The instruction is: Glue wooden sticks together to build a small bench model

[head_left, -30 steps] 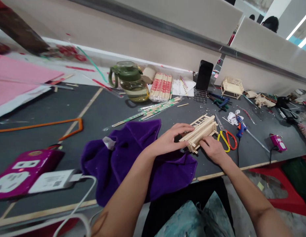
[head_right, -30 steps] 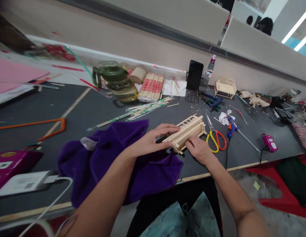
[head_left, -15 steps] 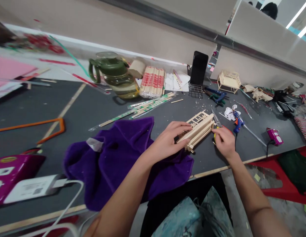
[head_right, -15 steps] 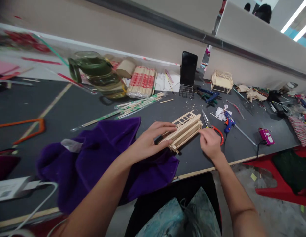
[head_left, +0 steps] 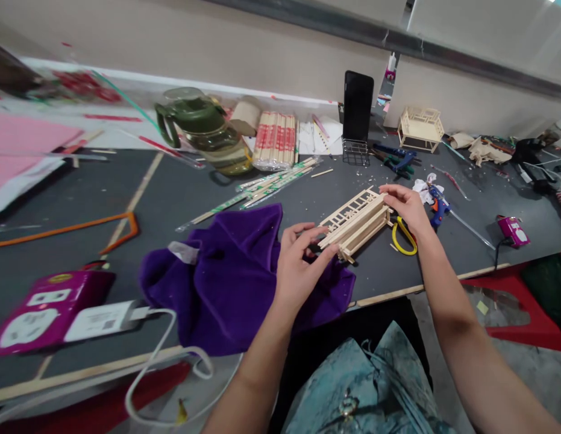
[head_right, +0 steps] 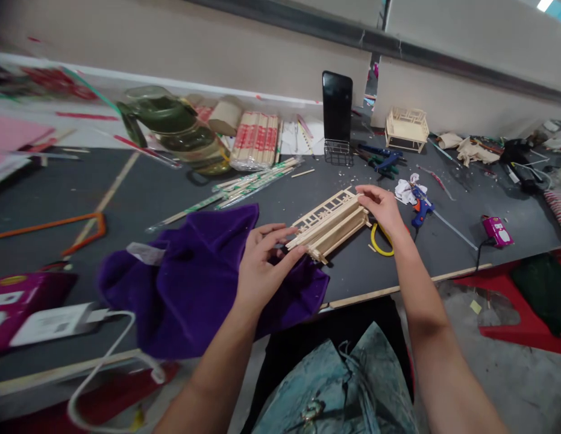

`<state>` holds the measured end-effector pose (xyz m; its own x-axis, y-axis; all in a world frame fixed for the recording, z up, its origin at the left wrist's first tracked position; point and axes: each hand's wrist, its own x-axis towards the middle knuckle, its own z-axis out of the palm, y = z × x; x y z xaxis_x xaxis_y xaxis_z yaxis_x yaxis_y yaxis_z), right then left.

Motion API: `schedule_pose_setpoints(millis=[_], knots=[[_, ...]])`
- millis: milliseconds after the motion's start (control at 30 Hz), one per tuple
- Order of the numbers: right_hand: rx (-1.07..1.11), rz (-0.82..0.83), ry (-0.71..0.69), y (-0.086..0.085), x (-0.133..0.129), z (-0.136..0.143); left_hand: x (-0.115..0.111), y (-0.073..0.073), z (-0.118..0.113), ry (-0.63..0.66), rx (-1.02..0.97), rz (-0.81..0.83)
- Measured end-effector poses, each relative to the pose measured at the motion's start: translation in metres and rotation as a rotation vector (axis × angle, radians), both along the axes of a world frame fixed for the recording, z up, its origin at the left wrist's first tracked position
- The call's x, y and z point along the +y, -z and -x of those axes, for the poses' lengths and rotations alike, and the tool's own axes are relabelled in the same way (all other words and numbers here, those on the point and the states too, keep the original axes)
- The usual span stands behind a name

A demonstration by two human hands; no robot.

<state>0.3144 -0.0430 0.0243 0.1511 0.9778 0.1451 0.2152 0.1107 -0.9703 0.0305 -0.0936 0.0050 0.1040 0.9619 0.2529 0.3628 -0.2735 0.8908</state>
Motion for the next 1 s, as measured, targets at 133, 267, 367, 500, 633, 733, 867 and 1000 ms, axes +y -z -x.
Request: schedule_pose_setpoints(millis=[133,267,367,500,633,733,867,1000], knots=[[0.048,0.005,0.027,0.003,-0.001,0.004,0.001,0.006,-0.007,-0.036,-0.126,-0.001],[0.090,-0.022,0.064,0.009,0.002,0.006,0.013,0.012,-0.008,-0.102,-0.268,0.003],[0.074,-0.025,0.069,0.012,0.007,0.008,0.027,0.014,-0.009,-0.138,-0.389,0.078],[0.057,-0.034,0.095,0.013,0.015,0.012,0.047,0.010,-0.012,-0.160,-0.510,0.185],[0.066,-0.019,0.125,0.013,0.021,0.017,0.058,0.008,-0.010,-0.096,-0.487,0.161],[0.088,-0.020,0.142,0.015,0.022,0.019,0.059,0.012,-0.006,-0.008,-0.438,0.121],[0.092,-0.035,0.139,0.017,0.025,0.019,0.060,0.018,-0.003,-0.011,-0.357,0.063],[0.056,-0.034,0.111,0.019,0.027,0.017,0.067,0.018,-0.006,-0.030,-0.350,0.070]])
